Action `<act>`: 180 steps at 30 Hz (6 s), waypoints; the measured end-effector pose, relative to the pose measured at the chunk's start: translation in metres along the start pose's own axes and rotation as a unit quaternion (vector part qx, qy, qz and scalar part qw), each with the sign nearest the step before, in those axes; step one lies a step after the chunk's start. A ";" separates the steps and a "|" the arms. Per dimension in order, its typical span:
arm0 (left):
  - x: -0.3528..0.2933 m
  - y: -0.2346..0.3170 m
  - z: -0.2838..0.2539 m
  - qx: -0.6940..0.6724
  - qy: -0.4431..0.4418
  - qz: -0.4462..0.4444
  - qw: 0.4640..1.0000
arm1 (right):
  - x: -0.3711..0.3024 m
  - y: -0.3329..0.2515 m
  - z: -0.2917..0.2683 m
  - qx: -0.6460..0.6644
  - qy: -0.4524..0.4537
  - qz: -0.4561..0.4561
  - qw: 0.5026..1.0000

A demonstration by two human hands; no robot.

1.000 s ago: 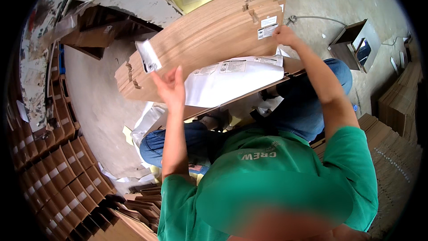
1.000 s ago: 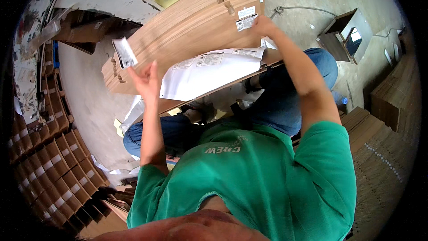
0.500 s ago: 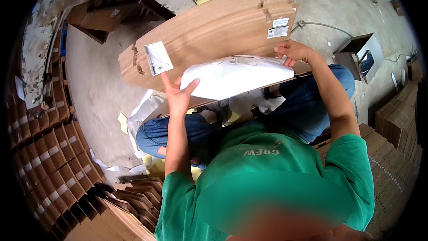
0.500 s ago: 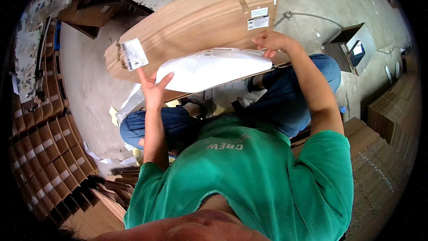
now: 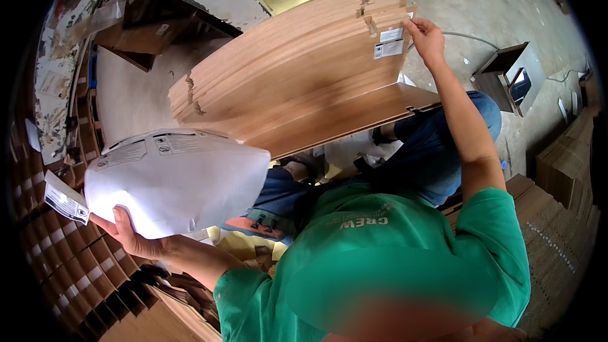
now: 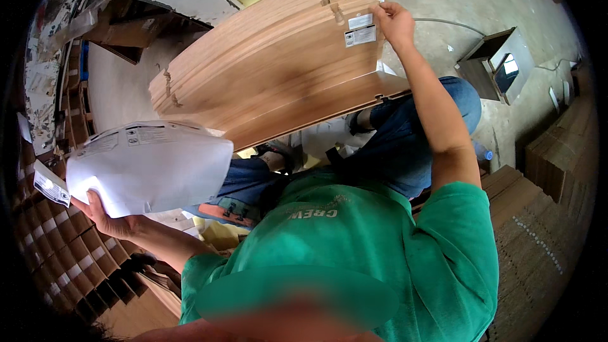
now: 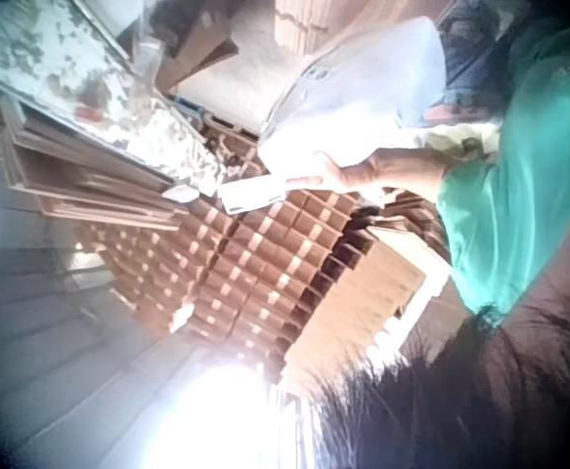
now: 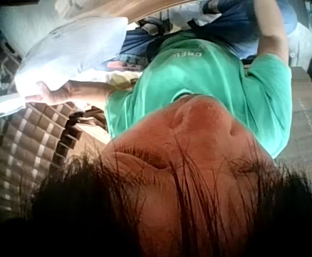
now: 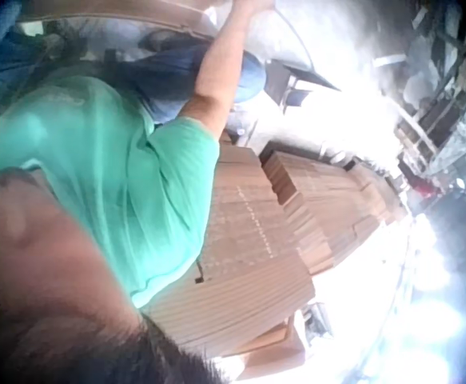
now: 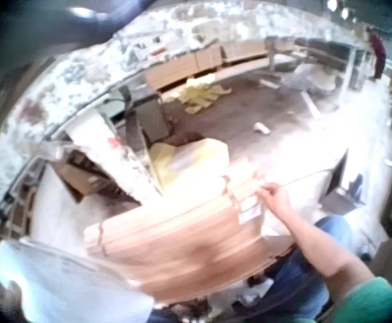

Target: The person sits on the floor and applies small white labels to the edges of stacked wooden boards. They peel labels from a sheet, place them on the boards, and smooth them down. The person also handles a larger instruction sheet and a plastic bag during the process.

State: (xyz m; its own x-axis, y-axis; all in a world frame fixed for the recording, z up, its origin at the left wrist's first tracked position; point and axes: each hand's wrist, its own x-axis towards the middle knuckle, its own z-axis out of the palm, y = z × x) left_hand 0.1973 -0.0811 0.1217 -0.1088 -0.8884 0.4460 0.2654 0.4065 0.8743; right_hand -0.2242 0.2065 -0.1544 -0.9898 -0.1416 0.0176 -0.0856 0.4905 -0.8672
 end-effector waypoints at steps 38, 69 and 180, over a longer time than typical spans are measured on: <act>-0.093 -0.125 -0.049 0.116 -0.065 -0.247 0.960 | -0.092 -0.142 0.076 0.141 -0.321 -0.181 0.919; -0.098 -0.129 0.044 0.009 -0.456 -0.390 0.800 | -0.121 -0.182 0.080 0.241 -0.555 0.007 0.796; -0.188 -0.239 0.270 0.208 -0.518 0.331 0.761 | 0.002 0.014 0.029 -0.193 -0.423 -0.150 0.872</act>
State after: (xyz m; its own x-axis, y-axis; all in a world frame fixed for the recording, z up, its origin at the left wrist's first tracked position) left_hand -0.1047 0.0469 -0.1194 -0.8374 0.0976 0.5378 0.2873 0.9157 0.2812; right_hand -0.2245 0.1885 -0.1812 -0.4909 -0.8179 -0.3002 -0.5198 0.5515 -0.6524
